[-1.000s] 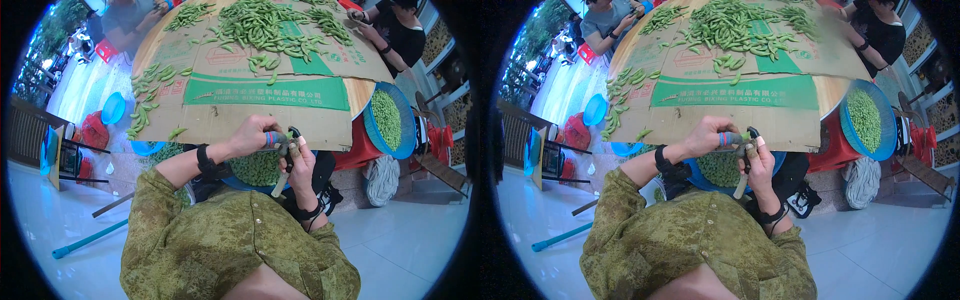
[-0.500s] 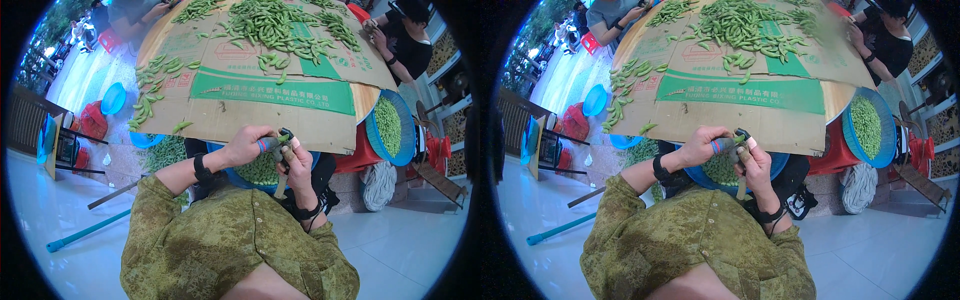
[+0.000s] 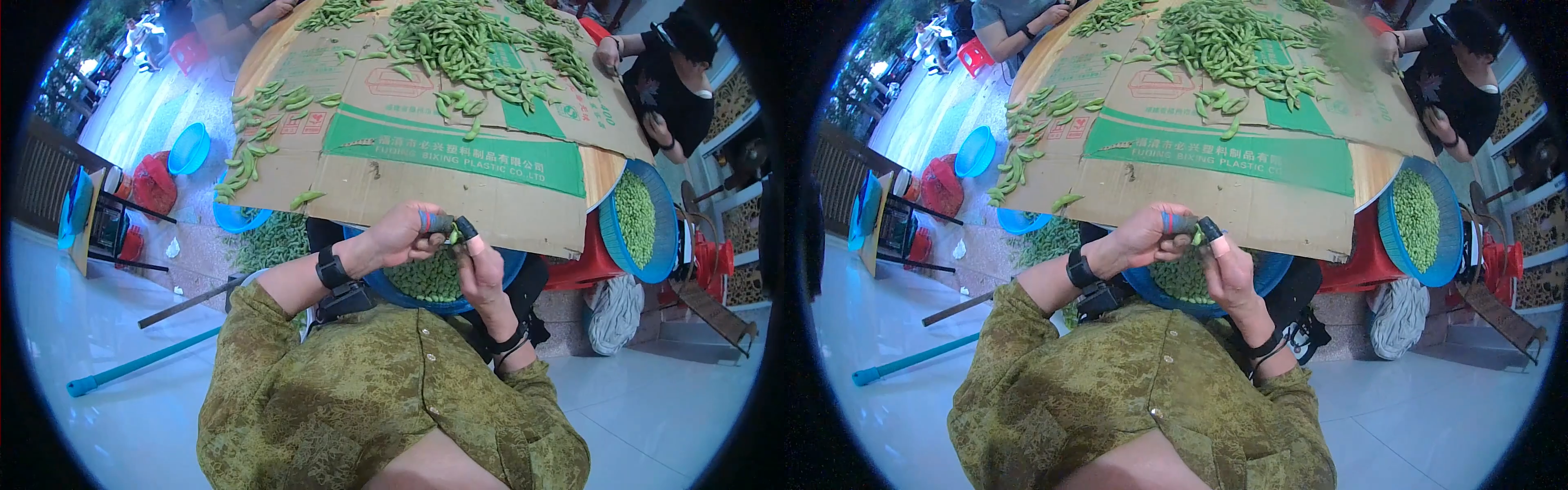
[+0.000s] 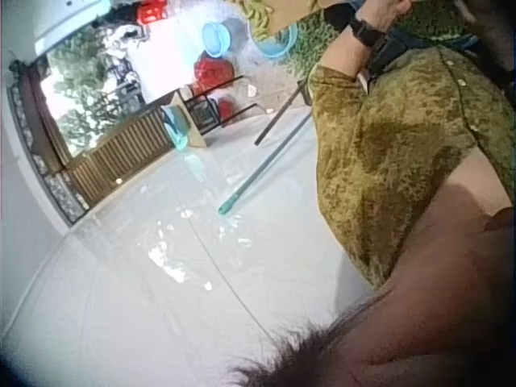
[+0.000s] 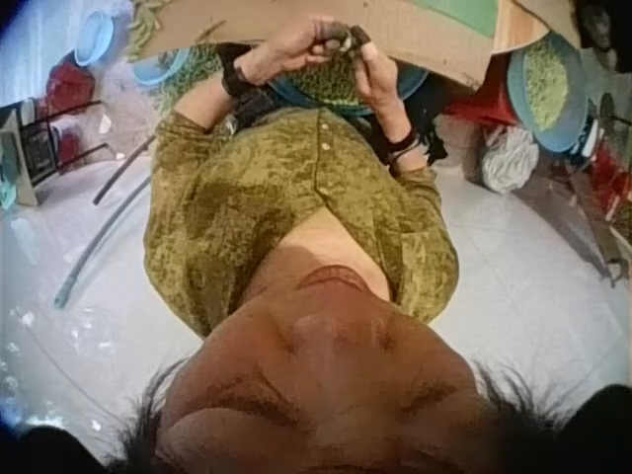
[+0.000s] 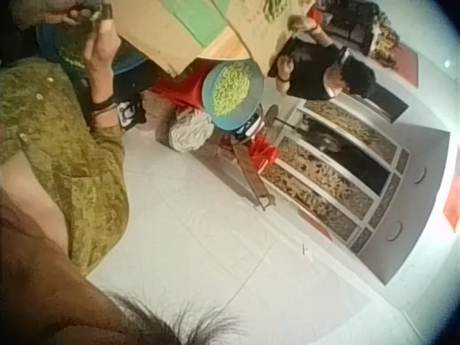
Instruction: Peeling edamame pods to extract the beans into a container.
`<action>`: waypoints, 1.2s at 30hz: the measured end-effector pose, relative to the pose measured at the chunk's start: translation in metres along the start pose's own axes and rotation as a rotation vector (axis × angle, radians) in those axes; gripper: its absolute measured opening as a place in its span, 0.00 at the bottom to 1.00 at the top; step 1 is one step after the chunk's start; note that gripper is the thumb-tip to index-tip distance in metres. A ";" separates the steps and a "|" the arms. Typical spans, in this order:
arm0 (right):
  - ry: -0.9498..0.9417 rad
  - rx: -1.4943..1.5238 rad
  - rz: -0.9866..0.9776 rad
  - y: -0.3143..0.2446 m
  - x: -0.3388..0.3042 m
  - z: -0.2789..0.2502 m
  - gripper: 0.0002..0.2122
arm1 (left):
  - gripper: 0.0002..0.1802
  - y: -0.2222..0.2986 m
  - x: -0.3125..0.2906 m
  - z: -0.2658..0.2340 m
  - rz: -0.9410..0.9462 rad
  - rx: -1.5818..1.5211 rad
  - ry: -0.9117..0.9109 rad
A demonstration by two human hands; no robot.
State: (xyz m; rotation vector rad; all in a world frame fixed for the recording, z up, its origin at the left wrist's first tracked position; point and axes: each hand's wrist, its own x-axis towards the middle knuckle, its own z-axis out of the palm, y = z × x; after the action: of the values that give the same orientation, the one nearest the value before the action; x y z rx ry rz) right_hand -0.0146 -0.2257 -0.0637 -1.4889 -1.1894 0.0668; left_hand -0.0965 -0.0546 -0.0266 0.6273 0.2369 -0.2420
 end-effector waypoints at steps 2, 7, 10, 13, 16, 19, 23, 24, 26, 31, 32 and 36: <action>0.035 -0.016 -0.003 -0.007 -0.003 0.007 0.17 | 0.08 -0.004 -0.003 0.002 0.052 0.339 0.239; 0.125 0.031 0.251 -0.005 -0.003 0.016 0.15 | 0.09 -0.005 -0.017 0.015 0.132 0.600 0.340; 0.138 0.011 0.173 -0.001 0.000 0.019 0.13 | 0.08 -0.002 -0.031 0.011 0.133 0.596 0.355; 0.056 -0.086 0.078 -0.001 -0.004 0.015 0.10 | 0.07 0.005 -0.068 0.003 0.585 1.365 0.393; 0.033 -0.020 0.101 -0.002 -0.005 0.012 0.08 | 0.08 0.029 -0.125 0.007 0.289 1.904 0.432; -0.019 -0.009 0.150 0.003 -0.008 0.007 0.10 | 0.10 0.041 -0.158 0.006 -0.310 2.275 0.403; -0.028 0.046 0.247 0.004 -0.009 0.004 0.15 | 0.11 0.061 -0.129 0.010 0.070 2.307 0.226; -0.051 0.065 0.262 0.005 -0.010 0.004 0.16 | 0.10 0.068 -0.107 0.014 0.149 2.303 0.188; -0.043 0.087 0.277 -0.002 -0.009 0.004 0.16 | 0.08 0.084 -0.053 0.009 0.702 2.276 0.023; -0.059 0.235 0.442 -0.005 -0.011 0.000 0.15 | 0.07 0.119 0.077 -0.002 0.894 2.306 -0.024; -0.067 0.230 0.444 -0.006 -0.009 0.001 0.15 | 0.07 0.120 0.093 -0.011 0.887 2.341 -0.011; 0.023 0.461 0.466 -0.014 -0.004 0.002 0.15 | 0.13 0.120 0.124 -0.021 0.826 2.411 -0.040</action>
State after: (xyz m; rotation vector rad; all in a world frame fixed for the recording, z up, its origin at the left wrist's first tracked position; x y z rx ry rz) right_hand -0.0263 -0.2297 -0.0561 -1.3157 -0.7210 0.5975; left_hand 0.0534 0.0335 -0.0132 2.9874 -0.5609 0.4503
